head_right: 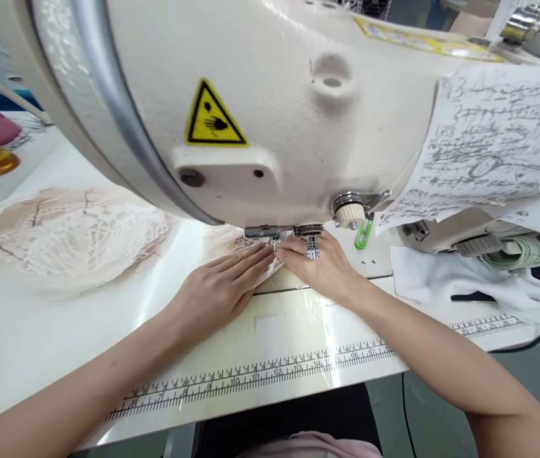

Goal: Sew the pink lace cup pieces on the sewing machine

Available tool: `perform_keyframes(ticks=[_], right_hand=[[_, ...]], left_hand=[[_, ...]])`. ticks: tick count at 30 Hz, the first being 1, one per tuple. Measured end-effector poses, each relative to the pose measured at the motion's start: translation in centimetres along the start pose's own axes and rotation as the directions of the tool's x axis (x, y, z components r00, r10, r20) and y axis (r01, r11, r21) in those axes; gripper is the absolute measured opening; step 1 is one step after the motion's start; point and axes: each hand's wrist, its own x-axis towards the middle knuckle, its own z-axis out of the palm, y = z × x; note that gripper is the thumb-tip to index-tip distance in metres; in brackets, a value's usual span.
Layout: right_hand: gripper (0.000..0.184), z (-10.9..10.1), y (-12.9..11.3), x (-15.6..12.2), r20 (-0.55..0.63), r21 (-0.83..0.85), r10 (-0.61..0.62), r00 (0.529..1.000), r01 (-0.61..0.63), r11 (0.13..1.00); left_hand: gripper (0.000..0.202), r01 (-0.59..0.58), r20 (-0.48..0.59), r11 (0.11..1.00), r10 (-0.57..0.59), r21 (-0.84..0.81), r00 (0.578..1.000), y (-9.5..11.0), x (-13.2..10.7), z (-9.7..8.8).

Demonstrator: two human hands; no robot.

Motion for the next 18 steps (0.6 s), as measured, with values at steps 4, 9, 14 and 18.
perform_keyframes(ticks=[4, 9, 14, 18], right_hand=[[0.035, -0.1, -0.4, 0.0, 0.019, -0.048, -0.051, 0.999, 0.052, 0.997], [0.031, -0.3, -1.5, 0.1, 0.017, -0.196, -0.133, 0.991, 0.134, 0.971], [0.029, -0.4, -2.1, 0.3, -0.02, -0.204, -0.165, 0.986, 0.157, 0.966], [0.026, -0.3, -2.1, 0.5, -0.031, -0.168, -0.156, 0.987, 0.149, 0.975]], left_hand=[[0.036, 0.038, 0.014, 0.999, -0.038, -0.019, 0.999, -0.2, -0.2, -0.2], [0.037, 0.046, -0.006, 0.999, -0.046, 0.012, 0.999, -0.5, -0.2, -0.4], [0.038, 0.091, 0.008, 0.996, -0.091, 0.006, 0.996, -0.7, -0.1, -0.5], [0.038, 0.1, 0.006, 0.995, -0.099, -0.028, 0.995, -0.7, -0.1, -0.5]])
